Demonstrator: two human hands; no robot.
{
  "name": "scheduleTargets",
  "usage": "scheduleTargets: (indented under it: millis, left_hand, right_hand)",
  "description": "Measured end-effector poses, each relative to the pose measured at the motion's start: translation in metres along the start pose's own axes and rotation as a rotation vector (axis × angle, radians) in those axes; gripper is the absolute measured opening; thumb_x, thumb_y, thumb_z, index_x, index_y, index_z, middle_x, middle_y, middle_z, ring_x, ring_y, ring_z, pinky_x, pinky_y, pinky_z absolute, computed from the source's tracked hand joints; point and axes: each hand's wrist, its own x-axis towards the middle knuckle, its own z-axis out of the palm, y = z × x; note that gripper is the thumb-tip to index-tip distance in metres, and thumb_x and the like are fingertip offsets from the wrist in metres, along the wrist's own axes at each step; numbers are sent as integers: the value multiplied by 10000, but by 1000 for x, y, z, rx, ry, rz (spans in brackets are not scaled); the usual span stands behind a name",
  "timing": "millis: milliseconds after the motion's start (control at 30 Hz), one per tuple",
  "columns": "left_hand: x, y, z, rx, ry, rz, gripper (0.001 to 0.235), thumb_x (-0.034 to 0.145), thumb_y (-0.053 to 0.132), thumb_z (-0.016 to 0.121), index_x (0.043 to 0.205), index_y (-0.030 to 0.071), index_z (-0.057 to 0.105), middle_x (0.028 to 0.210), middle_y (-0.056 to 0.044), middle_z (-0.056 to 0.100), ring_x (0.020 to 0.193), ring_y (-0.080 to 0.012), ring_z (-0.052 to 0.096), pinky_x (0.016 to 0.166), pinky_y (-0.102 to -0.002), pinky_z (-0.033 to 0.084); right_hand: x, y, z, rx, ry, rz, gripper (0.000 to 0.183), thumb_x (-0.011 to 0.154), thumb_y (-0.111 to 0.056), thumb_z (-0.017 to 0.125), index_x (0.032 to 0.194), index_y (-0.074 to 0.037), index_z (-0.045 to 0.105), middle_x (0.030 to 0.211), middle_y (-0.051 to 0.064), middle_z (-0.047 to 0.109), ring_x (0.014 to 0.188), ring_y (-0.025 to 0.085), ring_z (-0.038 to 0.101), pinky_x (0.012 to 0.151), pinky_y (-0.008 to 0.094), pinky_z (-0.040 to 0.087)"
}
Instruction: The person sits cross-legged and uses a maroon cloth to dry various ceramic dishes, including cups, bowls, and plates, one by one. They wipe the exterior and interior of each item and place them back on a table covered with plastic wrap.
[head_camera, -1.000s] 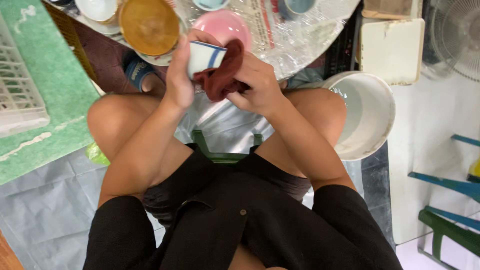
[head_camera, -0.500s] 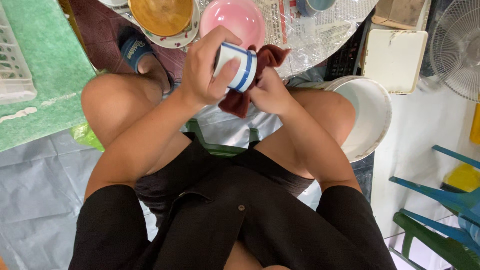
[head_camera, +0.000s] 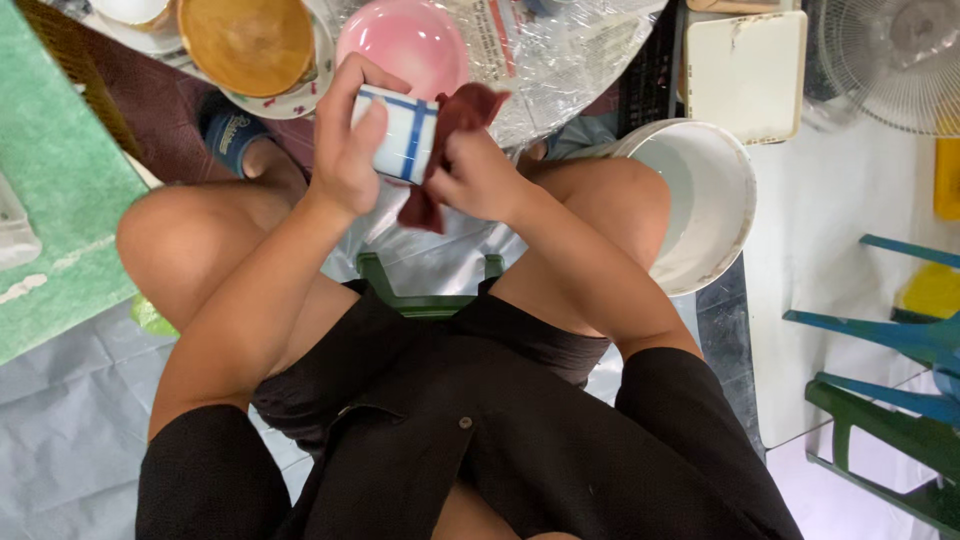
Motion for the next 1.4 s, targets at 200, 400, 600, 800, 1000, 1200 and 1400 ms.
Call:
scheduleTargets:
  millis: [200, 400, 600, 800, 1000, 1200, 1400]
  left_hand:
    - [10, -38, -5, -268, -36, -487, 337, 1076, 339, 459, 969, 39, 571, 863, -1, 616, 766, -108, 575, 699, -293, 462]
    - [-3, -3, 6, 238, 37, -84, 343, 1161, 352, 482, 1066, 28, 539, 890, -90, 644, 835, -201, 644, 795, -316, 473]
    - [9, 34, 1, 497, -23, 115, 399, 1105, 423, 589, 1095, 28, 643, 892, -129, 655, 791, -296, 664, 730, -335, 490]
    - [20, 35, -19, 413, -149, 367, 471, 1024, 471, 591, 1117, 19, 684, 1006, -136, 706, 874, -268, 724, 766, -331, 537]
    - [4, 9, -29, -376, 277, 89, 437, 1093, 423, 564, 1320, 50, 569, 1190, -64, 654, 1068, -171, 629, 946, -336, 502]
    - [9, 6, -24, -1036, 157, -88, 522, 1000, 380, 648, 1375, 52, 488, 1337, -79, 614, 1294, -231, 594, 1154, -409, 466]
    - [7, 14, 7, -568, -40, 25, 955, 876, 202, 930, 1581, 173, 287, 1514, -25, 503, 1388, -155, 512, 1227, -316, 407]
  right_hand:
    - [5, -20, -2, -49, 55, 2, 103, 789, 6, 680, 835, -80, 714, 844, 74, 711, 781, 260, 705, 694, 379, 550]
    - [1, -11, -6, 72, 181, -159, 351, 680, 101, 596, 971, -82, 671, 893, 115, 704, 840, 280, 658, 742, 389, 541]
    - [-5, 15, 28, 783, 200, 132, 292, 996, 61, 677, 1262, -25, 594, 1187, 102, 679, 1112, 205, 631, 1009, 357, 529]
    - [-8, -4, 16, 1412, 108, 359, 390, 996, -62, 663, 1365, -23, 544, 1307, 161, 639, 1188, 287, 664, 1062, 458, 556]
    - [5, -16, -31, 2136, -215, 293, 200, 1065, -284, 617, 1163, -112, 585, 1156, 90, 672, 1092, 247, 659, 992, 419, 564]
    - [-4, -26, -37, 1535, 301, -16, 763, 1058, -735, 367, 1505, -127, 483, 1385, 79, 607, 1265, 243, 552, 1105, 383, 477]
    - [-23, -17, -23, 1437, 371, -8, 954, 962, -764, 424, 1655, -134, 244, 1641, 69, 426, 1469, 251, 440, 1212, 392, 394]
